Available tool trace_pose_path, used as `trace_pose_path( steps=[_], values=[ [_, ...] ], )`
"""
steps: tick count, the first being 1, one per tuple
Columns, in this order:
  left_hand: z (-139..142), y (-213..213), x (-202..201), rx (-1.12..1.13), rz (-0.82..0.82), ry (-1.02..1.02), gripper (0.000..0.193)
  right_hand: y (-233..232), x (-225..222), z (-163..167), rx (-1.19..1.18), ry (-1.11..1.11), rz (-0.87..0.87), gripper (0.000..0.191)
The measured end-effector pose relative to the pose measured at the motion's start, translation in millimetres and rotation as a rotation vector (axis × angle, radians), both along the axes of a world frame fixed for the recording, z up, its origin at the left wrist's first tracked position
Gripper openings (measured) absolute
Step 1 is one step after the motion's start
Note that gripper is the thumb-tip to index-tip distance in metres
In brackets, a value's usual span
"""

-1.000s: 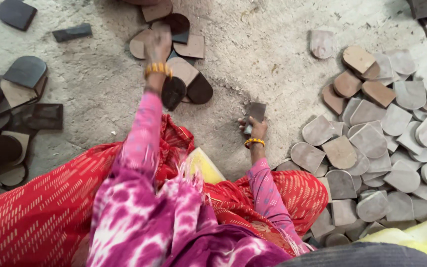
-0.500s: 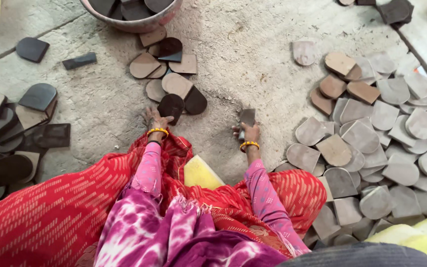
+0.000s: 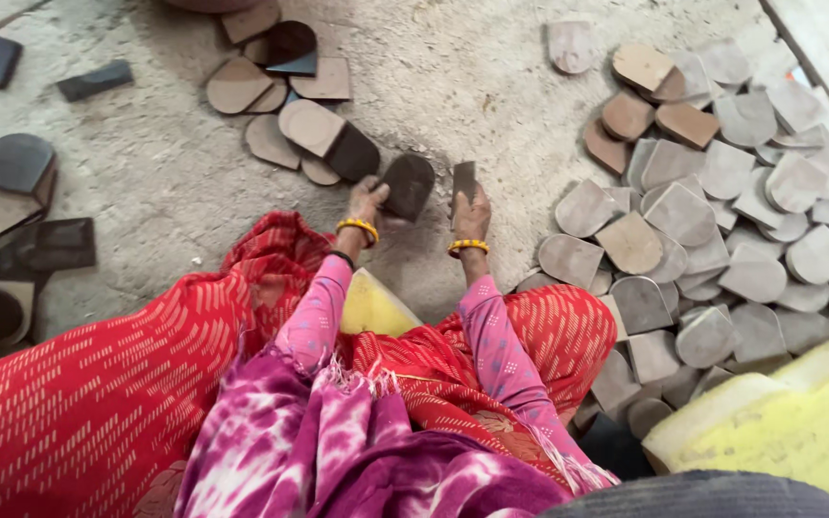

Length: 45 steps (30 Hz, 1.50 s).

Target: The person sits on the floor of a workshop sanding small dark foam or rubber pieces, rubbing each piece against the abrasive floor surface and then against a white board using a sanding block, setting finished pieces aside and placing some into a bowl.

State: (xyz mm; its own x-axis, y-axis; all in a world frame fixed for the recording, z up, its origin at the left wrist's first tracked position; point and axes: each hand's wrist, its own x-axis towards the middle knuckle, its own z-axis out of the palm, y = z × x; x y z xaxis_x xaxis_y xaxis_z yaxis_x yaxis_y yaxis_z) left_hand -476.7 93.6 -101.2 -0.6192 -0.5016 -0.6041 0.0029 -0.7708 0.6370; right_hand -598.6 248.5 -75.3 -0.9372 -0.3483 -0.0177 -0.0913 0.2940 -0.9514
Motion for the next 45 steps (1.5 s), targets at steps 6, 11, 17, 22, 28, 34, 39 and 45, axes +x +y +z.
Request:
trace_pose_path(
  steps=[6, 11, 17, 22, 28, 34, 39, 45],
  values=[
    [-33, 35, 5, 0.019, 0.003, 0.149, 0.049, 2, 13, 1, 0.525, 0.717, 0.152, 0.048],
    [-54, 39, 16, 0.045, 0.081, 0.012, 0.025, -2, 63, -6, 0.729, 0.734, 0.399, 0.045],
    [-69, 42, 17, 0.106, 0.091, 0.133, 0.013, 9, 67, -19, 0.841, 0.815, 0.544, 0.050],
    [-68, 41, 16, 0.065, 0.070, 0.120, 0.017, -17, 21, -17, 0.784, 0.809, 0.490, 0.045],
    [-67, 39, 13, 0.239, 0.165, -0.074, 0.048, -4, 63, -15, 0.731, 0.872, 0.636, 0.052],
    [-67, 40, 12, 0.160, 0.093, 0.079, 0.019, -12, 34, -11, 0.831, 0.857, 0.617, 0.049],
    [-66, 40, 9, 0.139, 0.109, 0.051, 0.030, -29, 34, -13, 0.784, 0.990, 0.542, 0.039],
    [-68, 38, 11, 0.253, 0.123, -0.048, 0.061, -1, 59, -19, 0.772, 0.848, 0.559, 0.051]
  ],
)
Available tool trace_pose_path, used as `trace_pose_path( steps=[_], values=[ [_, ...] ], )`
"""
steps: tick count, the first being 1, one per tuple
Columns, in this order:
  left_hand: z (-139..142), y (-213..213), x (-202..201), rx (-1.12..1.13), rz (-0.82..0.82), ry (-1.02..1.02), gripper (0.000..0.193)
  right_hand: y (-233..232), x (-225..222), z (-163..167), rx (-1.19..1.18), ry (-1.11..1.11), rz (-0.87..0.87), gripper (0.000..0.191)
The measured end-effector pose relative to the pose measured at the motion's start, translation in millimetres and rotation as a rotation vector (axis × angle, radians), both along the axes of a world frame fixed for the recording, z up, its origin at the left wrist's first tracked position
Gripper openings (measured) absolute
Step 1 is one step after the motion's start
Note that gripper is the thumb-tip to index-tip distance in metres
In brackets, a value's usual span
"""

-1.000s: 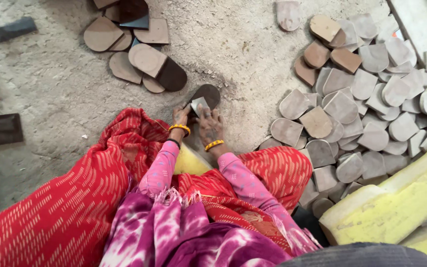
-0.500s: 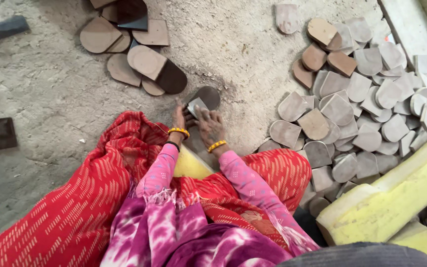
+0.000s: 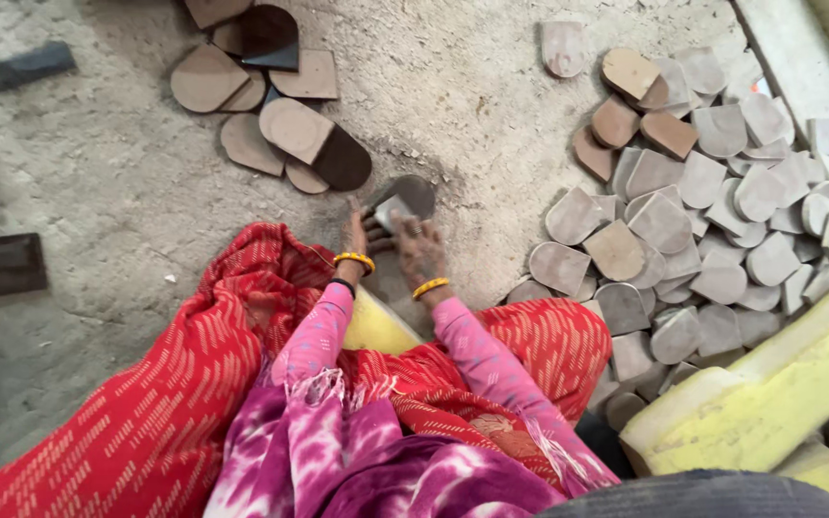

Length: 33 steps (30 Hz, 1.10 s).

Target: The person sits on the floor of a workshop sanding small dark foam or rubber pieces, rubbing each piece against the abrasive floor surface and then against a white board using a sanding block, setting finished pieces aside and placing some into a bowl.

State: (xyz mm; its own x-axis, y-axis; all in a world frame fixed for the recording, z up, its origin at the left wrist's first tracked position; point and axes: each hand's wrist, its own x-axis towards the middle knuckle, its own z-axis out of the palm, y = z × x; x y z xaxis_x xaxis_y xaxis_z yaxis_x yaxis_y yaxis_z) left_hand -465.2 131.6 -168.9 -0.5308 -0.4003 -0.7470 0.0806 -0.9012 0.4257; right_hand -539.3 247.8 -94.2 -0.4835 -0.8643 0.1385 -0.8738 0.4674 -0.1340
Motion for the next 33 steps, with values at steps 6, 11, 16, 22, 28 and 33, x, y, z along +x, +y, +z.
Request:
trace_pose_path(
  steps=[6, 11, 16, 22, 28, 33],
  values=[
    [5, 0, -3, -0.131, -0.005, -0.033, 0.059, -21, -35, 1, -0.064, 0.092, 0.000, 0.043],
    [3, -1, -3, -0.100, 0.003, -0.082, 0.055, -6, -3, -8, 0.039, 0.033, 0.070, 0.050],
    [7, -3, -6, -0.109, -0.003, 0.004, 0.042, -6, -22, -3, 0.082, 0.105, -0.017, 0.048],
    [9, -8, -11, -0.117, 0.035, -0.058, 0.044, -20, -19, 0, -0.001, 0.142, 0.016, 0.043],
    [0, -5, 0, -0.075, 0.010, 0.021, 0.048, 1, -3, -8, 0.170, 0.058, -0.019, 0.059],
    [8, -7, -1, -0.046, 0.000, 0.004, 0.049, -15, -30, 1, 0.062, 0.052, -0.082, 0.050]
  ],
)
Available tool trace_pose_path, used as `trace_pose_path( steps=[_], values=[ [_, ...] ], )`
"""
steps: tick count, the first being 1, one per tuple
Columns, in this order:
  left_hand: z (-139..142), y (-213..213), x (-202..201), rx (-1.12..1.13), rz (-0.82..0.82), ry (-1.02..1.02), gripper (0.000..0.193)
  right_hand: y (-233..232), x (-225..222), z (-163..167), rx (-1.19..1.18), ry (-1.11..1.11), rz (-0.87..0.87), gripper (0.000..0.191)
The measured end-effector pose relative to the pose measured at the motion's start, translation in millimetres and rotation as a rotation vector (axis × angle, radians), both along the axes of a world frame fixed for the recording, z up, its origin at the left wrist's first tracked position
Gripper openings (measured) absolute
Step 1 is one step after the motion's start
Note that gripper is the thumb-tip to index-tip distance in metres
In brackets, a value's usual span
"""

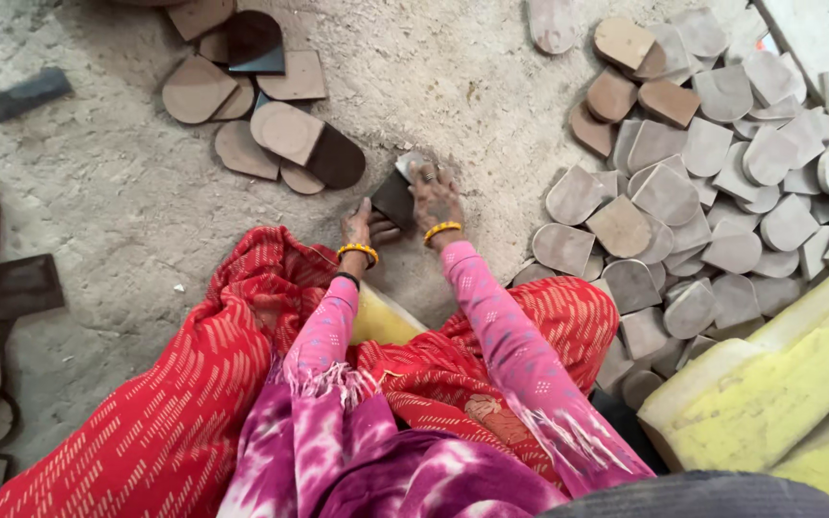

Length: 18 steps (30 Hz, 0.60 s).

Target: The person sits on the floor of a workshop sanding small dark foam or rubber pieces, rubbing each piece against the abrasive floor surface and then against a white board using a sanding block, setting finished pieces aside and placing some into a bowl.

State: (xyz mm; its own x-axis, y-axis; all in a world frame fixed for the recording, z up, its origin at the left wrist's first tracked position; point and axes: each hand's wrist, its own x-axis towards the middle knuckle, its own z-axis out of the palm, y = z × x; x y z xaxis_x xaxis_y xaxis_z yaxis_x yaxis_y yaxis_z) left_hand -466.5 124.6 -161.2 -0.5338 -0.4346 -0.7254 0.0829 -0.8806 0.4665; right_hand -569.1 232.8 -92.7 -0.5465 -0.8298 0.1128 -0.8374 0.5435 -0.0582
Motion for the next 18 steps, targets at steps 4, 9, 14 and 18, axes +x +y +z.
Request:
trace_pose_path(
  steps=[4, 9, 14, 18],
  values=[
    [-3, 2, 0, 0.063, -0.045, -0.066, 0.061, 14, 28, 0, 0.041, -0.081, 0.066, 0.053],
    [-8, 0, 2, 0.083, -0.014, 0.048, 0.051, 28, 27, -7, 0.115, -0.041, 0.031, 0.059],
    [-5, -2, 2, 0.008, -0.038, 0.071, 0.042, -1, -5, -2, -0.022, 0.074, -0.036, 0.047],
    [-7, 6, 9, 0.012, -0.036, 0.146, 0.032, 14, 24, -2, 0.061, -0.111, 0.022, 0.050]
  ],
)
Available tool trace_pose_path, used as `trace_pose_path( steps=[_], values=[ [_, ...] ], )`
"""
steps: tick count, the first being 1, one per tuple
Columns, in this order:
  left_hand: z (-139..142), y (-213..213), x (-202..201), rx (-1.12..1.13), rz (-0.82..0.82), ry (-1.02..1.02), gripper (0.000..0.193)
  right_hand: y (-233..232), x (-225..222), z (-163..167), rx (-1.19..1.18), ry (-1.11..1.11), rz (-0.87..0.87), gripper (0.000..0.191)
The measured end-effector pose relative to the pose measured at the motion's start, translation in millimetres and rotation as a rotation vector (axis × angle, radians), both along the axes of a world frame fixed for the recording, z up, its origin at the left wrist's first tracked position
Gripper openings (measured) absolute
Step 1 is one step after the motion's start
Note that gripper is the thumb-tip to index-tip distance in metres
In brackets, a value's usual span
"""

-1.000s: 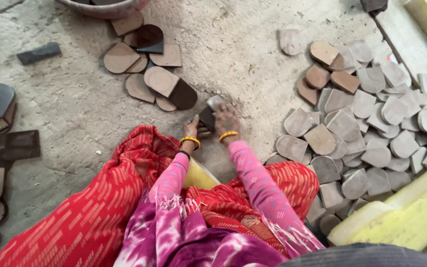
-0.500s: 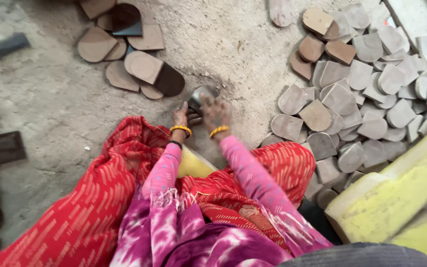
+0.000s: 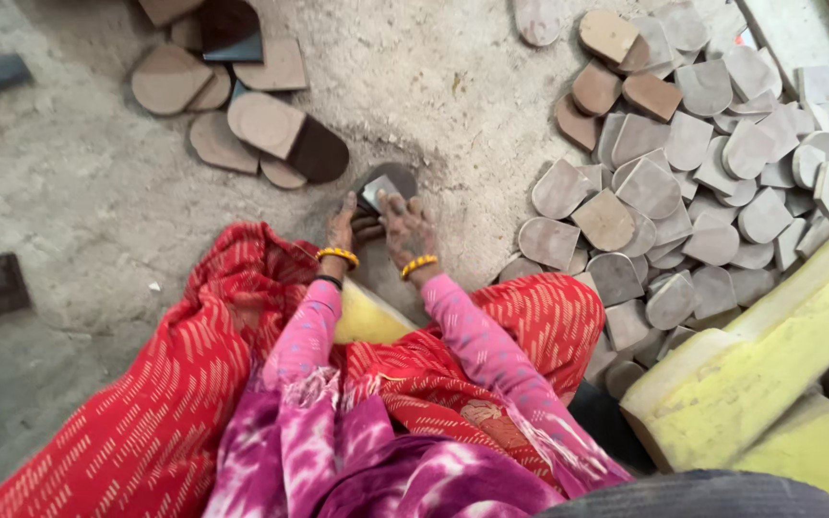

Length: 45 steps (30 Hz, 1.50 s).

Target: The person sits on the floor of a workshop sanding small dark foam or rubber pieces, rubbing each piece against the abrasive floor surface and then against a white board using a sanding block, setting finished pieces aside and placing some into a bowl.

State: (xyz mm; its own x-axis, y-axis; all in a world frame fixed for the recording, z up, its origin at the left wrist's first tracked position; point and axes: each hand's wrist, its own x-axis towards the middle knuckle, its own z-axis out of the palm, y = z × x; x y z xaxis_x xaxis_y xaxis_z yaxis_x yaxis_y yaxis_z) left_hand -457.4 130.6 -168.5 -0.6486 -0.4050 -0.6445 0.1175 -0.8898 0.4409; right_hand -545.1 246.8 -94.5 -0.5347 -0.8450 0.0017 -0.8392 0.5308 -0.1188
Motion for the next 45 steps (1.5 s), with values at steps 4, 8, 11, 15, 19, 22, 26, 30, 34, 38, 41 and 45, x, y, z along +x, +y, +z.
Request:
trace_pose_path(
  steps=[4, 8, 11, 15, 19, 22, 26, 30, 34, 38, 41, 45],
  values=[
    [-4, 7, 4, -0.218, -0.026, 0.031, 0.021, 20, 7, 0, 0.033, -0.193, -0.082, 0.047],
    [-3, 6, -1, -0.228, -0.045, -0.070, 0.016, -10, -33, 1, -0.022, -0.020, -0.071, 0.044],
    [-3, 4, -4, -0.220, -0.019, -0.077, 0.016, -37, -41, 10, -0.003, 0.010, -0.014, 0.045],
    [-8, 4, 4, -0.300, -0.024, 0.059, 0.018, -25, -6, 11, 0.011, 0.030, 0.096, 0.049],
    [-13, 4, 15, -0.262, -0.057, 0.083, 0.020, 5, 9, 7, -0.141, -0.089, 0.138, 0.047],
    [-13, 3, 14, -0.254, -0.053, 0.002, 0.018, 4, -8, -2, 0.007, 0.249, 0.079, 0.058],
    [-6, -1, 9, -0.226, -0.014, -0.051, 0.018, -17, -17, -10, -0.151, 0.137, 0.032, 0.043],
    [0, -1, 11, -0.297, -0.067, -0.012, 0.020, -15, -4, -9, -0.090, 0.033, 0.117, 0.042],
    [0, 3, 16, -0.272, -0.026, 0.064, 0.020, 2, -5, -9, -0.131, 0.044, 0.085, 0.054],
    [-2, -1, 13, -0.232, -0.035, 0.028, 0.021, 5, -11, -12, -0.004, 0.013, -0.020, 0.045],
    [-5, -5, 11, -0.404, -0.063, -0.007, 0.024, 0, -8, -12, -0.001, 0.146, 0.102, 0.051],
    [-7, -4, 16, -0.975, -0.248, -0.029, 0.025, -1, -1, -7, -0.068, 0.052, 0.157, 0.051]
  ],
)
